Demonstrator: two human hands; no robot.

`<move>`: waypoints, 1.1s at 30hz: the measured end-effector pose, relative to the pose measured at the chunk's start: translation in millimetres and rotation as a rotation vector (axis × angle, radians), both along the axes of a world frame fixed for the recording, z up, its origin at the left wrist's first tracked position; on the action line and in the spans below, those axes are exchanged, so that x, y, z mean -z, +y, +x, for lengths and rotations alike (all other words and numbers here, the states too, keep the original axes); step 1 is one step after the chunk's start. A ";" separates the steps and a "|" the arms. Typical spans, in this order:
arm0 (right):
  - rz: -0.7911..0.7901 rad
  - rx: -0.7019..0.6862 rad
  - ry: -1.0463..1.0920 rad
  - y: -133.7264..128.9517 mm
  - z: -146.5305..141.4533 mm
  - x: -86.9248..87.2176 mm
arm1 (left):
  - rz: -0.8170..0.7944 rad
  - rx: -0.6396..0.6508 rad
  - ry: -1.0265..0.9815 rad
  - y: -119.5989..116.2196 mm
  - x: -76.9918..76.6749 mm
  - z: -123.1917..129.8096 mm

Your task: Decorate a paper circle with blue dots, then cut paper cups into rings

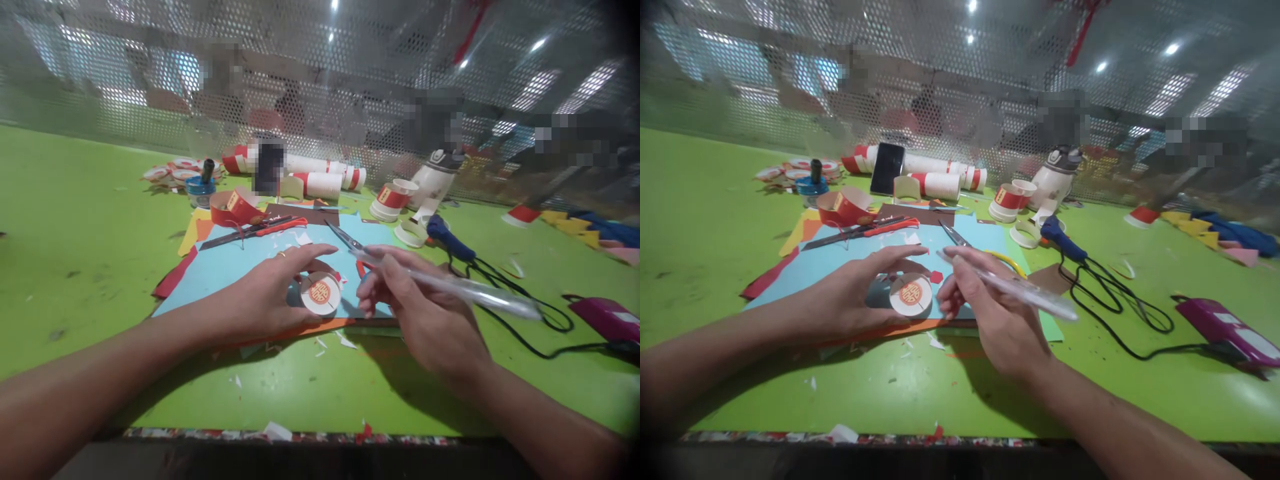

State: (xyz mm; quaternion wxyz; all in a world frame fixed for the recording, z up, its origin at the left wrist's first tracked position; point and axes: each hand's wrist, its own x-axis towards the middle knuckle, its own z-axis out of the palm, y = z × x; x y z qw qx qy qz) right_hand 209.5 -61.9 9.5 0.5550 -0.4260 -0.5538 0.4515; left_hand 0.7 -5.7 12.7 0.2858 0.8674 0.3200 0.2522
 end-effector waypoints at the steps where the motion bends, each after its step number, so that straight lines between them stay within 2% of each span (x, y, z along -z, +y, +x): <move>1: -0.009 0.006 -0.023 -2.2 -0.8 -1.3 | 0.013 -0.003 0.007 0.4 1.4 0.1; 7: -0.001 0.043 -0.391 -10.2 -5.5 -9.0 | 0.021 0.000 0.075 4.1 9.3 0.9; 20: -0.123 0.052 -0.501 -10.0 -4.6 -3.1 | 0.041 0.000 0.172 4.8 11.4 0.8; 27: -0.007 0.016 -0.602 -13.3 -8.6 3.7 | 0.022 -0.036 0.236 3.0 12.5 1.9; 33: 0.003 0.001 -0.633 -10.6 -11.8 1.5 | 0.042 -0.020 0.214 3.6 12.1 3.2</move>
